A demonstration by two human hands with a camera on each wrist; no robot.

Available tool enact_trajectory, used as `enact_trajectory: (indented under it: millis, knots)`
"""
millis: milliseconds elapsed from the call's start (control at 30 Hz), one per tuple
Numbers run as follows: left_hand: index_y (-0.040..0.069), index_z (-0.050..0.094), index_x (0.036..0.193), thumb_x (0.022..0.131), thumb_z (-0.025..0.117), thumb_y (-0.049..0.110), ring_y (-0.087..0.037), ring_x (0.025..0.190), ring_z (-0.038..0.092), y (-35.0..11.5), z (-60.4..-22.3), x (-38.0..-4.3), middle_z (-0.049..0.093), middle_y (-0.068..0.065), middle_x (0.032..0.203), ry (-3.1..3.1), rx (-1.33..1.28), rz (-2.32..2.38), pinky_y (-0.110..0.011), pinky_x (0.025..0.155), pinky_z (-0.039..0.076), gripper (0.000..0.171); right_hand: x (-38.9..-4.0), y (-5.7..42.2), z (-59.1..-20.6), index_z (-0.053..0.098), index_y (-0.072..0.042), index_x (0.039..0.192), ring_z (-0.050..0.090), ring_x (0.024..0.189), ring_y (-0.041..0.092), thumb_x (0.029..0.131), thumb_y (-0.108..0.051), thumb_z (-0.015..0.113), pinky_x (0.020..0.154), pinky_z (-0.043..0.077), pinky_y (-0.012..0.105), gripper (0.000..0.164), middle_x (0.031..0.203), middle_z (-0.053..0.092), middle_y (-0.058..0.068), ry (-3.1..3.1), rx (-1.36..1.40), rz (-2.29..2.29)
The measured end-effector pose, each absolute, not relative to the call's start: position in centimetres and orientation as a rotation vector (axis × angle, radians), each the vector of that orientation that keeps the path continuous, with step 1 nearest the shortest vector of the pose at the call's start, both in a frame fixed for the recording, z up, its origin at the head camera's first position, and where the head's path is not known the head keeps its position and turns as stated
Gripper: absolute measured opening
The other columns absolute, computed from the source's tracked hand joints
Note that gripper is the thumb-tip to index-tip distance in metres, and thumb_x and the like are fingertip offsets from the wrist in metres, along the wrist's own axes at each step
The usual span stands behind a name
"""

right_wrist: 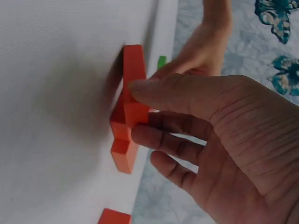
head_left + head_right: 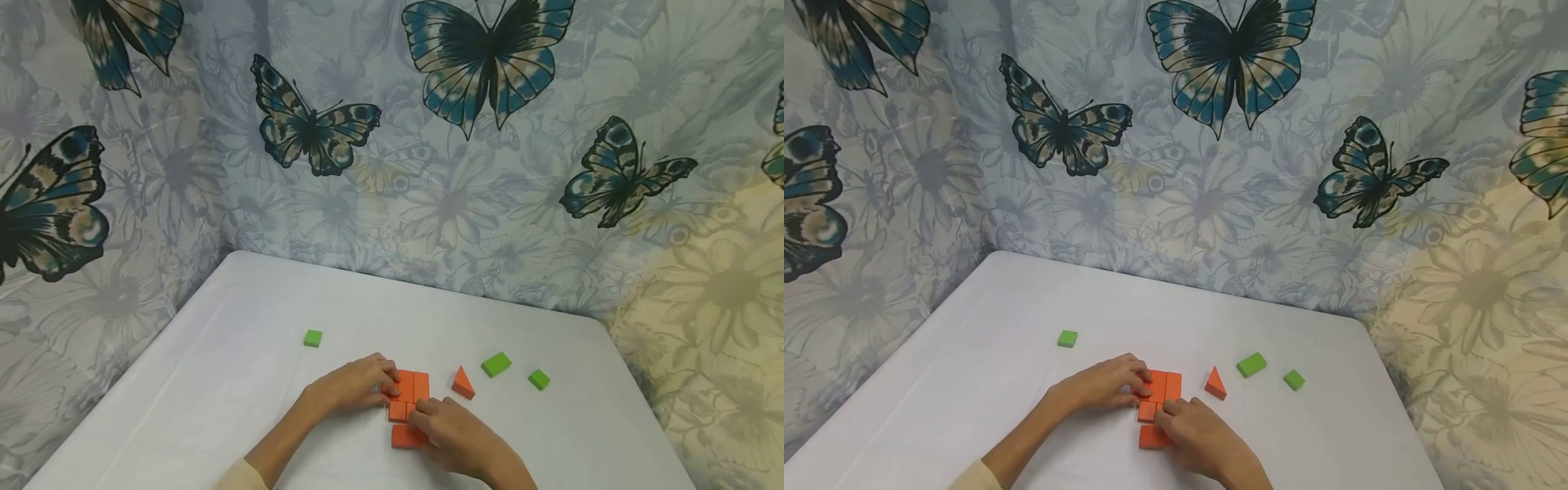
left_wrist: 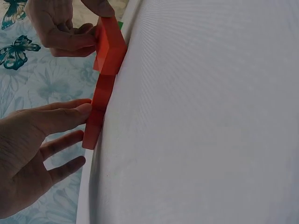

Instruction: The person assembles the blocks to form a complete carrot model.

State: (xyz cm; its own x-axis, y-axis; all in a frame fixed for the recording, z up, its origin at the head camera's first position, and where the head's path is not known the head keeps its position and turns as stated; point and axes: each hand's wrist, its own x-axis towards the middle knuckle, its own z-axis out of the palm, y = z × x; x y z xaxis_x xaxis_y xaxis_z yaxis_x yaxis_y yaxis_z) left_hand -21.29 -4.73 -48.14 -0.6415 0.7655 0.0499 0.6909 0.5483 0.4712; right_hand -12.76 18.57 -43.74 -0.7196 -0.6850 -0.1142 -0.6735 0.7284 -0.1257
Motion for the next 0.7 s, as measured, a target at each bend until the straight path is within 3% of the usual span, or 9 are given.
enact_trajectory:
  millis: [200,467,700]
  knots:
    - [0.023,0.083,0.110,0.094,0.079,0.019,-0.007,0.122,0.058,-4.7,-48.4,-21.4,0.070,0.013,0.118,2.623,1.261,0.688,-0.024,0.106,0.052,0.017,-13.0,17.8,-44.5,0.065,-0.022,0.094,0.040,0.079,0.001,0.084,-0.031,0.088,0.072,0.037,0.018,0.026,0.081,0.046,-0.015,2.850,-1.110,-0.061]
    - [0.025,0.084,0.107,0.093,0.080,0.019,-0.007,0.121,0.057,-4.8,-48.5,-21.4,0.069,0.014,0.116,2.622,1.270,0.691,-0.022,0.105,0.052,0.016,-13.7,17.2,-44.8,0.068,-0.021,0.095,0.042,0.081,0.001,0.081,-0.034,0.090,0.074,0.039,0.019,0.029,0.085,0.053,-0.015,2.877,-1.065,-0.095]
    - [0.024,0.083,0.108,0.093,0.080,0.019,-0.006,0.122,0.057,-4.9,-48.2,-21.3,0.069,0.014,0.116,2.614,1.268,0.697,-0.022,0.105,0.052,0.016,-13.7,17.3,-44.9,0.067,-0.021,0.094,0.040,0.079,0.001,0.080,-0.036,0.090,0.074,0.037,0.018,0.031,0.085,0.050,-0.015,2.907,-1.065,-0.115]
